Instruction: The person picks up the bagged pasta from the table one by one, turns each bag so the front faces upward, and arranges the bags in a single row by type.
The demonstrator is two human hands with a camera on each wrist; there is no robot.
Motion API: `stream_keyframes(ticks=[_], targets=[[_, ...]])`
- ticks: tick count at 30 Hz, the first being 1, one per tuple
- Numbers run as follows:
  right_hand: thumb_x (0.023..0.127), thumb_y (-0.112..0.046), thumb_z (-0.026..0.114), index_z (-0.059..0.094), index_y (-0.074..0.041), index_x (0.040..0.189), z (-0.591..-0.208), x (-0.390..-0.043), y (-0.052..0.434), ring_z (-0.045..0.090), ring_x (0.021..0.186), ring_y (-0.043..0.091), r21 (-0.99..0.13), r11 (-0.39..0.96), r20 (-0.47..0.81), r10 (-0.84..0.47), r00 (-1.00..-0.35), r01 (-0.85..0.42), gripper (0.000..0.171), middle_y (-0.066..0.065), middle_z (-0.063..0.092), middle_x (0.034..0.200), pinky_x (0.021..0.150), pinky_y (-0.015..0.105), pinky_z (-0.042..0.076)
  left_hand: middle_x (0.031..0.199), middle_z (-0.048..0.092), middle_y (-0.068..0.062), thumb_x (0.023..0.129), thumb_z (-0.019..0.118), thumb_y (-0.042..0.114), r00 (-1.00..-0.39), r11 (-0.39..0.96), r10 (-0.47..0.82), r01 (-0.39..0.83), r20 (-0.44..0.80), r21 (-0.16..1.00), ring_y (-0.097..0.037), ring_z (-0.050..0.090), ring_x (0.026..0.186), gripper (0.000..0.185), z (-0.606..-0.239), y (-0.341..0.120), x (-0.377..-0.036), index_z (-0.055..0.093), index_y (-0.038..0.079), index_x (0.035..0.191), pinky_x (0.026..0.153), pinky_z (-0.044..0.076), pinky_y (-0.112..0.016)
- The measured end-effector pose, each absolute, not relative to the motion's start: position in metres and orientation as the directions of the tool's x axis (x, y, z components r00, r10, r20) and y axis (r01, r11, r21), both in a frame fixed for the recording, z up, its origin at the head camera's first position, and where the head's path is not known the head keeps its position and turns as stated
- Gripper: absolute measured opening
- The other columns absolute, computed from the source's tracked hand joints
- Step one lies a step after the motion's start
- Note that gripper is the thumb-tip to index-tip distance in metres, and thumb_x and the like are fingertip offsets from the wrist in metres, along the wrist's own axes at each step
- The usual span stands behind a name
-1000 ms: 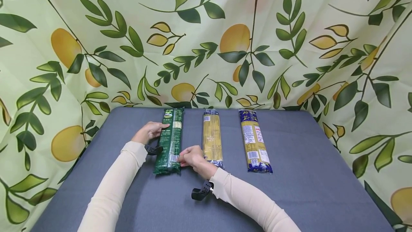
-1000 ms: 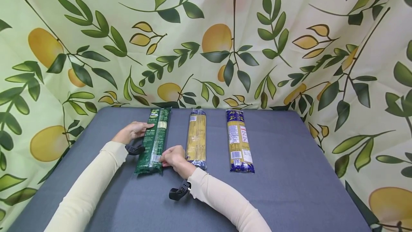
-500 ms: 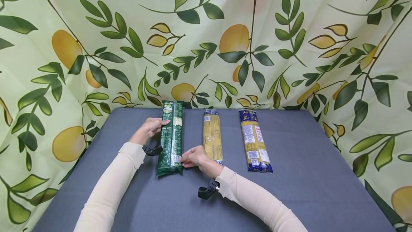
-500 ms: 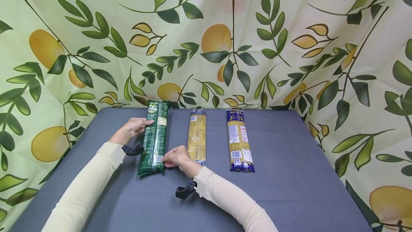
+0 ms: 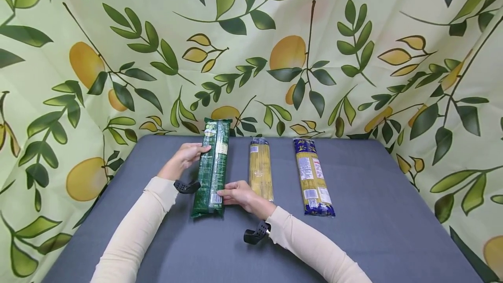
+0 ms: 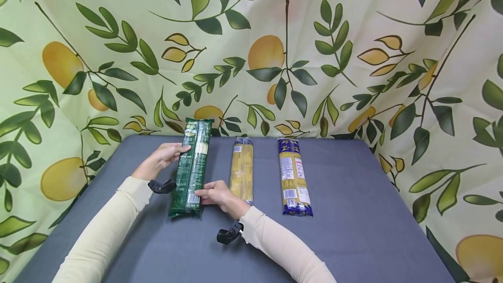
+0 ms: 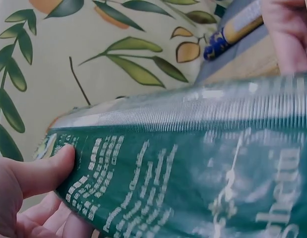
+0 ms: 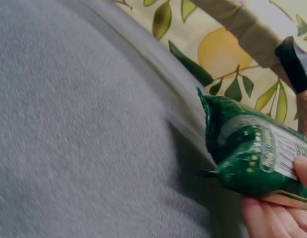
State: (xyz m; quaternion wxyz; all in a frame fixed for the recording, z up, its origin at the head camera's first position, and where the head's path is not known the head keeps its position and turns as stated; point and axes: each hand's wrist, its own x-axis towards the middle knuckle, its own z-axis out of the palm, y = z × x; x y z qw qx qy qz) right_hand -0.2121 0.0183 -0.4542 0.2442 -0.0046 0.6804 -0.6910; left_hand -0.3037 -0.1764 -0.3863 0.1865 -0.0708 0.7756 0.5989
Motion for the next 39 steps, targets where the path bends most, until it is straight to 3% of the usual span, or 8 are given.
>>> stream_keyframes(ticks=[3, 5, 11, 14, 19, 26, 34, 39], targets=[[0.086, -0.001, 0.067, 0.065, 0.004, 0.09, -0.454, -0.212, 0.019, 0.071, 0.074, 0.012, -0.954, 0.023, -0.292, -0.318, -0.902, 0.3, 0.007, 0.018, 0.075, 0.096, 0.08, 0.035, 0.062, 0.089, 0.067, 0.01, 0.095, 0.061, 0.023, -0.922, 0.24, 0.127, -0.329, -0.366, 0.913, 0.006, 0.048, 0.064, 0.064, -0.386, -0.176, -0.305, 0.034, -0.001, 0.147, 0.064, 0.045, -0.009], [0.084, -0.002, 0.069, 0.059, -0.009, 0.071, -0.453, -0.211, 0.019, 0.066, 0.064, 0.006, -0.958, 0.021, -0.279, -0.305, -0.911, 0.286, 0.018, 0.005, 0.074, 0.076, 0.073, 0.031, 0.062, 0.08, 0.06, 0.015, 0.094, 0.062, 0.02, -0.923, 0.225, 0.117, -0.334, -0.366, 0.915, 0.005, 0.046, 0.056, 0.065, -0.385, -0.176, -0.305, 0.032, -0.003, 0.147, 0.06, 0.044, -0.009], [0.081, -0.003, 0.073, 0.054, -0.014, 0.061, -0.451, -0.208, 0.02, 0.06, 0.052, 0.003, -0.966, 0.063, -0.259, -0.255, -0.932, 0.251, 0.03, -0.011, 0.059, 0.055, 0.064, 0.026, 0.061, 0.142, 0.052, -0.017, 0.095, 0.061, 0.024, -0.915, 0.286, 0.109, -0.345, -0.388, 0.894, 0.003, 0.058, 0.073, 0.068, -0.384, -0.174, -0.302, 0.03, -0.004, 0.148, 0.098, 0.051, -0.024], [0.079, -0.002, 0.074, 0.058, -0.01, 0.063, -0.451, -0.206, 0.02, 0.061, 0.05, 0.003, -0.97, 0.063, -0.244, -0.229, -0.942, 0.236, 0.024, -0.01, 0.06, 0.054, 0.064, 0.028, 0.061, 0.15, 0.043, -0.02, 0.094, 0.061, 0.029, -0.914, 0.329, 0.112, -0.335, -0.389, 0.883, -0.015, 0.066, 0.106, 0.071, -0.384, -0.171, -0.3, 0.03, -0.004, 0.148, 0.118, 0.036, -0.04], [0.077, 0.0, 0.076, 0.063, -0.003, 0.069, -0.447, -0.205, 0.021, 0.062, 0.049, 0.003, -0.978, 0.058, -0.209, -0.178, -0.961, 0.202, 0.015, -0.008, 0.065, 0.055, 0.064, 0.03, 0.062, 0.16, 0.022, -0.02, 0.09, 0.065, 0.037, -0.919, 0.413, 0.092, -0.314, -0.382, 0.855, -0.032, 0.036, 0.144, 0.085, -0.383, -0.164, -0.299, 0.022, -0.004, 0.15, 0.123, 0.026, -0.046], [0.076, -0.001, 0.077, 0.04, -0.016, 0.052, -0.443, -0.203, 0.023, 0.049, 0.048, 0.002, -0.98, 0.126, -0.172, -0.166, -0.971, 0.152, 0.047, -0.012, 0.036, 0.043, 0.058, 0.024, 0.059, 0.124, 0.062, -0.015, 0.085, 0.072, 0.035, -0.941, 0.374, 0.022, -0.305, -0.337, 0.876, -0.02, 0.066, 0.101, 0.066, -0.384, -0.154, -0.299, 0.051, -0.003, 0.135, 0.114, 0.042, -0.041], [0.072, -0.005, 0.082, 0.065, -0.002, 0.072, -0.446, -0.2, 0.027, 0.065, 0.055, 0.009, -0.965, 0.181, -0.21, -0.111, -0.972, 0.188, 0.017, 0.007, 0.071, 0.065, 0.062, 0.029, 0.061, 0.09, 0.066, 0.003, 0.085, 0.074, 0.03, -0.942, 0.321, 0.01, -0.315, -0.335, 0.893, -0.001, 0.059, 0.066, 0.06, -0.387, -0.154, -0.301, 0.056, -0.004, 0.131, 0.111, 0.045, -0.041], [0.078, -0.004, 0.076, 0.065, 0.011, 0.099, -0.449, -0.199, 0.032, 0.068, 0.065, 0.012, -0.964, 0.147, -0.241, -0.138, -0.961, 0.22, 0.028, 0.024, 0.073, 0.097, 0.068, 0.031, 0.062, 0.074, 0.064, 0.013, 0.09, 0.067, 0.026, -0.943, 0.294, 0.092, -0.282, -0.321, 0.913, 0.0, 0.061, 0.064, 0.052, -0.385, -0.156, -0.301, 0.055, -0.006, 0.129, 0.108, 0.047, -0.043]])
